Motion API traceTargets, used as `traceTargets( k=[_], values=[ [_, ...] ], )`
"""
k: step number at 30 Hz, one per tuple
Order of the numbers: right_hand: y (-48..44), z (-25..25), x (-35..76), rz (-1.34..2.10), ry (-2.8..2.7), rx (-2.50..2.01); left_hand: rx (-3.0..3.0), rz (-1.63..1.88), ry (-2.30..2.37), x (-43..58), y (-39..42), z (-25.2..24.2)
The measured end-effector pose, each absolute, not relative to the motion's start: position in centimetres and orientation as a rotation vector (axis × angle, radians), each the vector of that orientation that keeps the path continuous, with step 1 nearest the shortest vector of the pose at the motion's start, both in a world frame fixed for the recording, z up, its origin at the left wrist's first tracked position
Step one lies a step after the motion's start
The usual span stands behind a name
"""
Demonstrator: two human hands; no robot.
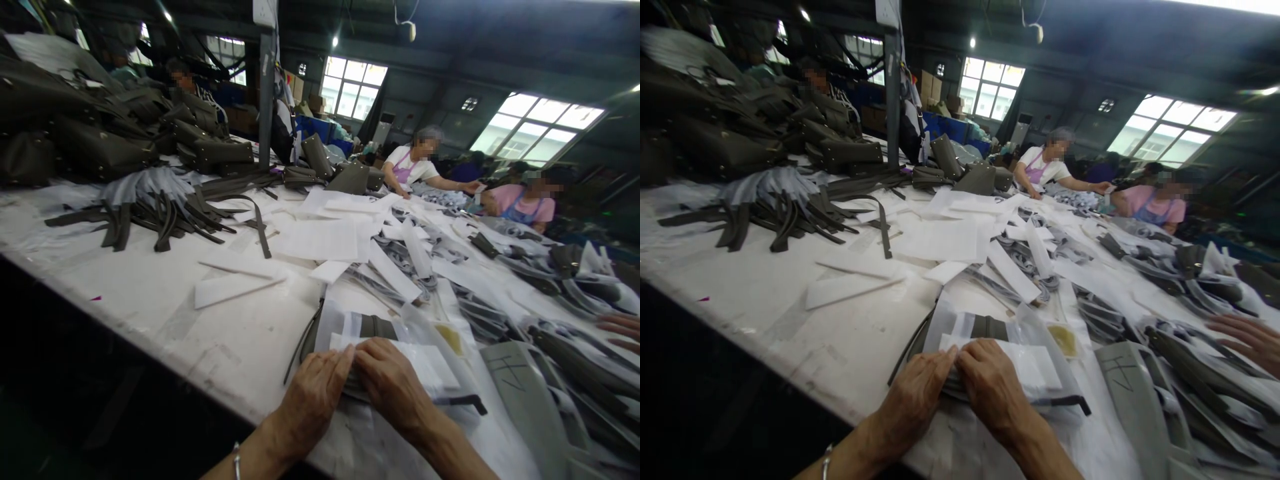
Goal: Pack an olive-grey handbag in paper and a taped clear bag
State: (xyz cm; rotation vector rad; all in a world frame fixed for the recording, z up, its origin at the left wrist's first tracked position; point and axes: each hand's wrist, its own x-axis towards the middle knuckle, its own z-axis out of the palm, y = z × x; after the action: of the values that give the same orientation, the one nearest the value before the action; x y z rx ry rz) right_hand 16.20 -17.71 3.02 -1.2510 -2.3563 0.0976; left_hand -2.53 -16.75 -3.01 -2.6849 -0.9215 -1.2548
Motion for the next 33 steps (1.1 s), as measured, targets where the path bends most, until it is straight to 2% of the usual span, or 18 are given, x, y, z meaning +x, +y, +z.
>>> traceTargets(
  k=[8, 13, 20, 27, 33],
  values=[
    [-19.1, 4.3, 15.4, 0.137, -2.375, -1.098, -2.692, -1.263, -0.902, -2.5, -16.6, -3.3],
    [-20.7, 4.3, 14.9, 0.279, -2.295, -0.982, -2.654, -1.333, -0.865, -2.4, -16.6, -2.9],
    [-21.4, 3.8, 15.3, 0.233, -2.287, -0.927, -2.644, -1.318, -0.850, -2.5, -16.6, -3.3],
    [-17.5, 4.0, 17.7, -0.083, -2.002, -1.345, -2.652, -1.274, -0.861, -2.6, -16.3, -2.7],
    [-14.1, 2.0, 19.1, 0.385, -2.159, -1.746, -2.660, -1.255, -0.853, -2.7, -16.4, -2.6]
  ],
)
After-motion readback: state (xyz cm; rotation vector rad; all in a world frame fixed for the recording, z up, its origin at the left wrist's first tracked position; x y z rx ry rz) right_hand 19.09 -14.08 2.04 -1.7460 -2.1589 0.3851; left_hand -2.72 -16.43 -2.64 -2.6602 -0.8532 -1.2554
